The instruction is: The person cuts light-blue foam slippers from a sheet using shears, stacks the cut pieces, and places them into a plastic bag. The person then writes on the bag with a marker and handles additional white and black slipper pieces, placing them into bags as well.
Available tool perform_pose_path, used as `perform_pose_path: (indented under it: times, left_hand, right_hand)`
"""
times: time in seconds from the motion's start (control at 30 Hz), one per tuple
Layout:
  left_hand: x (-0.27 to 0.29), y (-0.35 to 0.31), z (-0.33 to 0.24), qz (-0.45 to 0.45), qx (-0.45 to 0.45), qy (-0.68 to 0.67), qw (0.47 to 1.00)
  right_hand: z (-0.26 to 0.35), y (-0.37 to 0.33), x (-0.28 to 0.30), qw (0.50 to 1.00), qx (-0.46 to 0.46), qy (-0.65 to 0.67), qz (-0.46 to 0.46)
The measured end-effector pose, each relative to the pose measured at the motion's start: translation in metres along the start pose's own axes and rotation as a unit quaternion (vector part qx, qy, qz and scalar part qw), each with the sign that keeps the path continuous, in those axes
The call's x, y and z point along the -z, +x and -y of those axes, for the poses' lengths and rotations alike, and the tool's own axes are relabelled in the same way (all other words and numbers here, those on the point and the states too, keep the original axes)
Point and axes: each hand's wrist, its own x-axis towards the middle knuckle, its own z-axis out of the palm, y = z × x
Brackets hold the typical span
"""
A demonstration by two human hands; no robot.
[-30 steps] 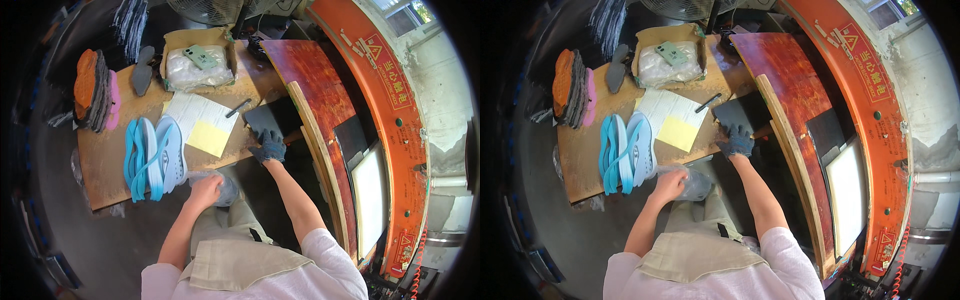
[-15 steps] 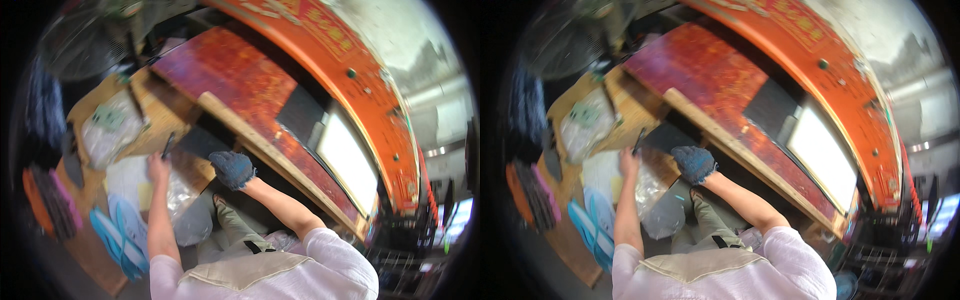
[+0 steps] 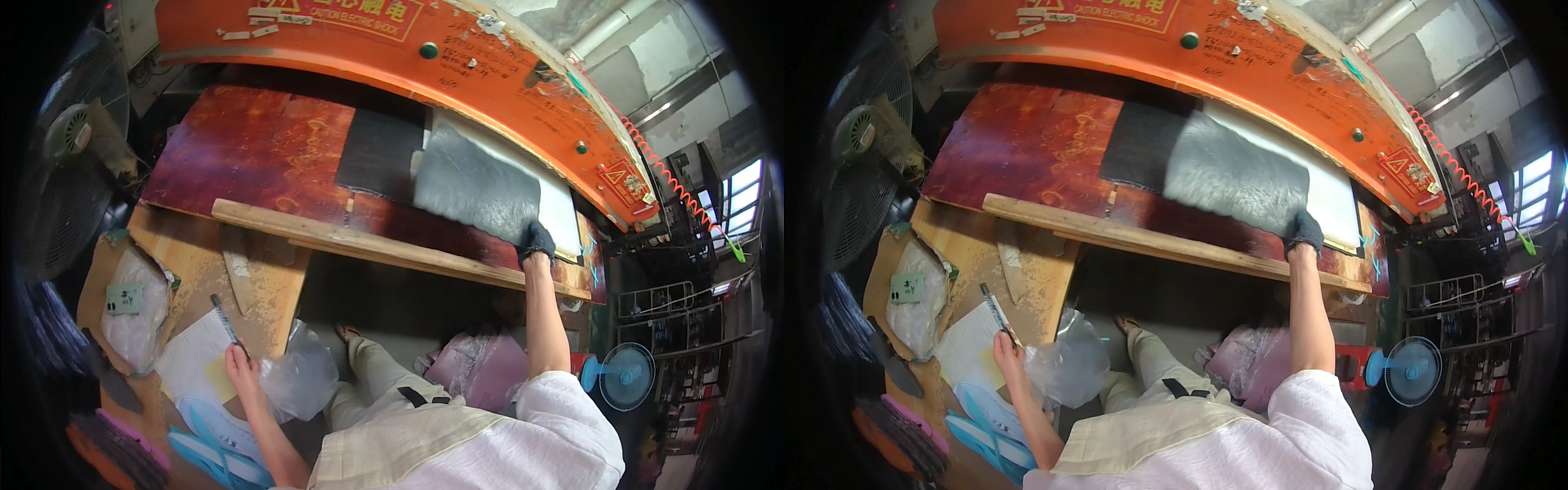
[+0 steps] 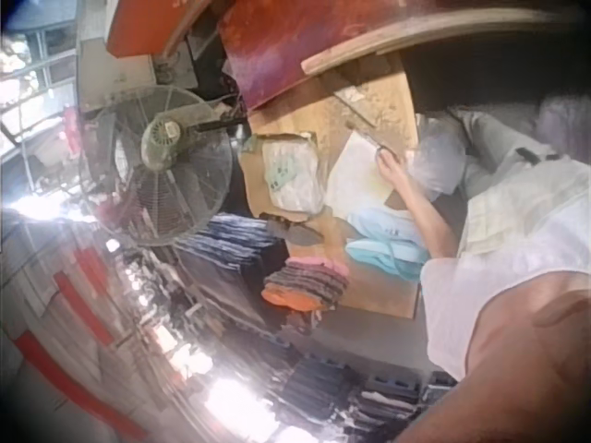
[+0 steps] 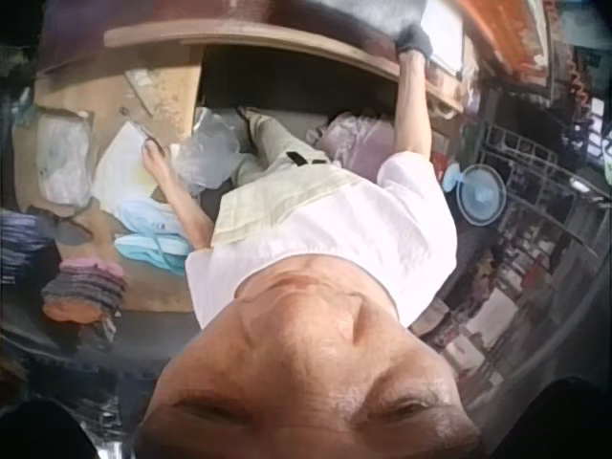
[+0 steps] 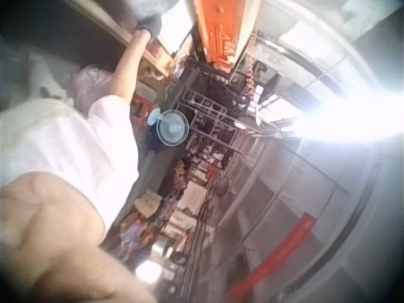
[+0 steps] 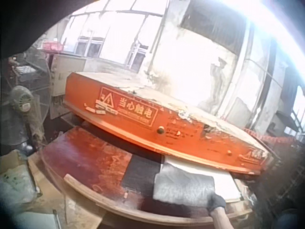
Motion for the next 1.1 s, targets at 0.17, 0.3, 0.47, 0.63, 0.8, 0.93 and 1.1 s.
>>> perform_pose_path:
  times: [0.17,0.3,0.47,0.63,0.8,0.93,1.1]
  left_hand:
    - [-0.1,-0.079,-0.084,0.188,0.007,-0.031,0.982]
    - [-0.183,-0.106,-0.141,0.345,-0.129,0.117,0.922]
    - [-0.345,-0.113,-0.15,0.386,-0.394,0.321,0.77]
    - [-0.472,-0.146,-0.101,0.444,-0.467,0.47,0.603]
    - [-0.517,-0.136,-0.12,0.441,-0.445,0.452,0.635]
    - [-0.555,-0.125,-0.193,0.365,-0.53,0.296,0.705]
    - [-0.572,-0.173,-0.235,0.285,-0.776,0.031,0.562]
  right_hand:
    - [0.0,0.077,0.059,0.901,0.054,-0.425,-0.069]
    - [0.01,0.092,0.043,0.646,0.255,-0.704,-0.149]
    - [0.046,0.039,-0.015,0.869,0.192,-0.414,0.192]
    - [0.051,-0.001,-0.025,0.904,-0.148,-0.164,0.366]
    - [0.045,0.05,-0.007,0.911,-0.13,0.115,0.373]
    - [0.045,0.06,0.019,0.939,-0.115,0.119,0.302]
    - [0.05,0.063,0.027,0.908,-0.123,0.101,0.388]
